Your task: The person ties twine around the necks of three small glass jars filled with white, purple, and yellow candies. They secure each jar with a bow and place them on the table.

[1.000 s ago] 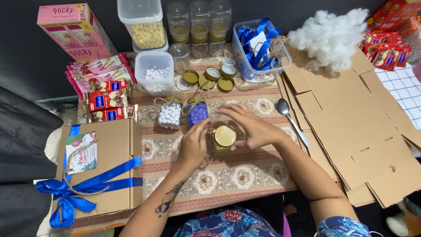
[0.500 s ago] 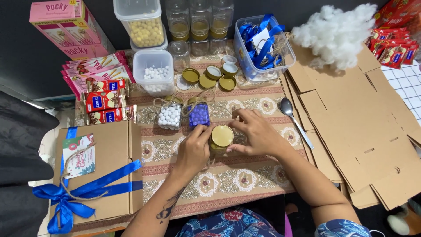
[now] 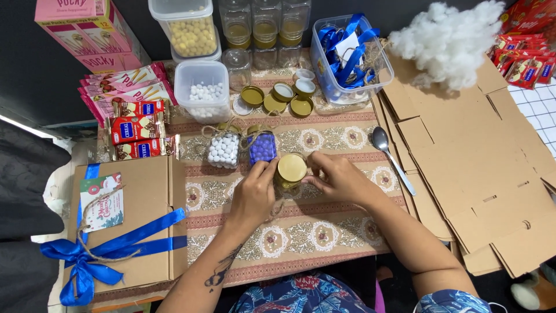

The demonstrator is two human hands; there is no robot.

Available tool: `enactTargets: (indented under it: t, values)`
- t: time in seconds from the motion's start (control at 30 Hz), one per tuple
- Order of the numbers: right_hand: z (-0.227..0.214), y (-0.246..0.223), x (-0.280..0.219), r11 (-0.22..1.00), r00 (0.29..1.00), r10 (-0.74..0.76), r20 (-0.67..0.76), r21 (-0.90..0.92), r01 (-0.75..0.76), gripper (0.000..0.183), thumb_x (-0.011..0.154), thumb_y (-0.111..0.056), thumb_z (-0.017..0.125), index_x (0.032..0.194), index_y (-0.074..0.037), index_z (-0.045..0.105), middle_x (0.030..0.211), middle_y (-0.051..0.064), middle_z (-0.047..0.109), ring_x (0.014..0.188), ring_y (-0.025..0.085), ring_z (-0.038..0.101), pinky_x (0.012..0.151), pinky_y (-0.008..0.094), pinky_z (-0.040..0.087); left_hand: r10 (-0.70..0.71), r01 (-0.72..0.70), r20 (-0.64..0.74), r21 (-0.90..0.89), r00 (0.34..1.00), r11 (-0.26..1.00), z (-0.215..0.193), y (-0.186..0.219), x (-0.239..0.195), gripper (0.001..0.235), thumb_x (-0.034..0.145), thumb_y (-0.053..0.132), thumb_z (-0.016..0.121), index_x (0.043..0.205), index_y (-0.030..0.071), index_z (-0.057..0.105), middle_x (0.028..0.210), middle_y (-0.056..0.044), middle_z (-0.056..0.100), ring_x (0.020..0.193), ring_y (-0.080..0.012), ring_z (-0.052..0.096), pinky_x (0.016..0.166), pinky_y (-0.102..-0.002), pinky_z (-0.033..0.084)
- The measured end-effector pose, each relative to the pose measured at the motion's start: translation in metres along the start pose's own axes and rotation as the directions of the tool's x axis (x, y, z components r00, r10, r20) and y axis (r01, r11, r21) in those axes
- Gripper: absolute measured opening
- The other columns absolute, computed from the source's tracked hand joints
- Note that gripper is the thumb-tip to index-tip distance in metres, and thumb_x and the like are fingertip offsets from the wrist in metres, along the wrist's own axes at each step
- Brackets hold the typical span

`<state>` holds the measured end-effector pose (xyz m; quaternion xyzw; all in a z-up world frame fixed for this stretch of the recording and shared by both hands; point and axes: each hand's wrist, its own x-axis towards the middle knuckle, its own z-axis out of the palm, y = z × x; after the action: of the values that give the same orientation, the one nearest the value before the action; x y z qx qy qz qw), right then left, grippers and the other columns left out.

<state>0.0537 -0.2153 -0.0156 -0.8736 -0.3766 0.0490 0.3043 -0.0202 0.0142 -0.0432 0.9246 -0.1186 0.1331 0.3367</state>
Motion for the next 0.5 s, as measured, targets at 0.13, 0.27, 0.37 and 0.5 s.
enactTargets:
  t: [0.13, 0.27, 0.37, 0.5]
  values:
    - [-0.012, -0.021, 0.003, 0.998, 1.0, -0.007, -0.024, -0.069, 0.005, 0.061, 0.087, -0.037, 0.074, 0.134, -0.006, 0.05, 0.067, 0.009, 0.066, 0.053, 0.021, 0.061, 0.052, 0.032, 0.054, 0.029, -0.029, 0.009, 0.032, 1.0, 0.999, -0.007, 0.008, 0.001, 0.043, 0.091, -0.007, 0.049, 0.13, 0.001, 0.065, 0.098, -0.014, 0.067, 0.085, -0.0317, 0.073, 0.068, -0.039, 0.062]
    - [-0.017, -0.041, 0.005, 0.988, 0.999, -0.03, -0.021, -0.149, 0.026, 0.093, 0.081, -0.066, 0.069, 0.148, -0.007, 0.044, 0.08, 0.016, 0.07, 0.059, 0.023, 0.066, 0.053, 0.031, 0.054, 0.017, -0.015, 0.078, -0.032, 0.997, 0.999, -0.013, 0.023, 0.002, 0.046, 0.091, -0.013, 0.047, 0.132, -0.002, 0.063, 0.097, -0.019, 0.069, 0.083, -0.0338, 0.073, 0.067, -0.04, 0.063]
    - [0.003, -0.011, 0.003, 0.947, 0.996, -0.036, -0.084, -0.322, 0.007, 0.089, 0.078, -0.082, 0.06, 0.129, -0.009, 0.063, 0.073, 0.01, 0.07, 0.052, 0.017, 0.063, 0.045, 0.023, 0.047, 0.03, -0.029, 0.096, -0.007, 0.995, 1.0, -0.015, 0.025, 0.003, 0.052, 0.09, -0.013, 0.047, 0.139, 0.0, 0.058, 0.101, -0.018, 0.068, 0.086, -0.0351, 0.073, 0.069, -0.041, 0.063]
    - [0.002, -0.002, -0.002, 0.904, 0.993, -0.001, -0.114, -0.426, -0.048, 0.08, 0.08, -0.081, 0.06, 0.111, -0.008, 0.071, 0.066, 0.007, 0.068, 0.046, 0.012, 0.057, 0.041, 0.019, 0.04, 0.017, -0.019, 0.092, 0.021, 0.996, 1.0, -0.007, 0.016, -0.001, 0.053, 0.09, -0.012, 0.047, 0.14, 0.001, 0.057, 0.101, -0.018, 0.068, 0.086, -0.0335, 0.073, 0.069, -0.041, 0.064]
